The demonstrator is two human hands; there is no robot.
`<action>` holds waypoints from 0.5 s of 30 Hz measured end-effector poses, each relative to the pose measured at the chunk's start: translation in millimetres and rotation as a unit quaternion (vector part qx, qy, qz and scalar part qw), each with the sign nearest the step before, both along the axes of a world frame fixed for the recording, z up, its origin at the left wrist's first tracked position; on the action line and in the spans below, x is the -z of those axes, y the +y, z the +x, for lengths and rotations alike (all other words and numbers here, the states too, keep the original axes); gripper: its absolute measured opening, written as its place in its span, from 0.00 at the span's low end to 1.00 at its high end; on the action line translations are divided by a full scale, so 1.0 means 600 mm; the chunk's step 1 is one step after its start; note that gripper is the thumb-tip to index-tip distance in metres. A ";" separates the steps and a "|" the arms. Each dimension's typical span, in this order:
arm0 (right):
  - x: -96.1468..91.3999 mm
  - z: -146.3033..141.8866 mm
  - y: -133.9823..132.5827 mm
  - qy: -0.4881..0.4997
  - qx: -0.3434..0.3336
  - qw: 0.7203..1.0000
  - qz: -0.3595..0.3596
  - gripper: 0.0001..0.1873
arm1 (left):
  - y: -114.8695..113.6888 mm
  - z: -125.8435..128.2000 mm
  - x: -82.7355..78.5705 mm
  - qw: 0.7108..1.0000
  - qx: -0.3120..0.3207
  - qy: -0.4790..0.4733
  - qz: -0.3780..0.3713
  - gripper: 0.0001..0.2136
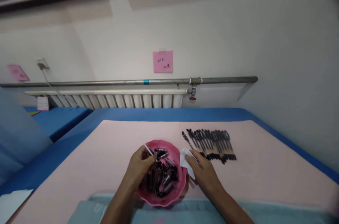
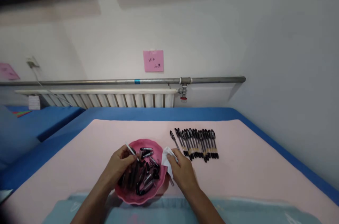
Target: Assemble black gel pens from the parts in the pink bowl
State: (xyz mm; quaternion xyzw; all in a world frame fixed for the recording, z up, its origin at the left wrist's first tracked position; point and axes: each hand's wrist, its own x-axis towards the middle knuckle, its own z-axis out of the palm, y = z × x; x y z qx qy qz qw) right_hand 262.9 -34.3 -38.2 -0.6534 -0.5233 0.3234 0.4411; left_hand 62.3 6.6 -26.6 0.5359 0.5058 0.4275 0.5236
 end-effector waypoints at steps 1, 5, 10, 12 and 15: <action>0.000 0.000 0.001 -0.007 -0.002 1.000 0.004 0.16 | 0.001 0.001 0.003 1.000 -0.011 -0.006 0.014 0.07; 0.000 -0.002 0.001 0.009 0.004 1.000 -0.006 0.17 | -0.013 -0.001 0.012 0.994 -0.076 -0.033 0.068 0.06; 0.011 0.000 0.001 0.040 0.014 0.996 -0.074 0.27 | -0.066 -0.016 0.018 0.974 -0.168 -0.037 0.144 0.08; 0.021 0.003 0.007 0.038 0.014 0.996 -0.083 0.30 | -0.085 -0.029 0.021 0.962 -0.220 -0.064 0.151 0.08; 0.029 0.006 0.015 0.027 0.039 0.995 -0.091 0.28 | -0.106 -0.065 0.027 0.941 -0.294 -0.069 0.151 0.07</action>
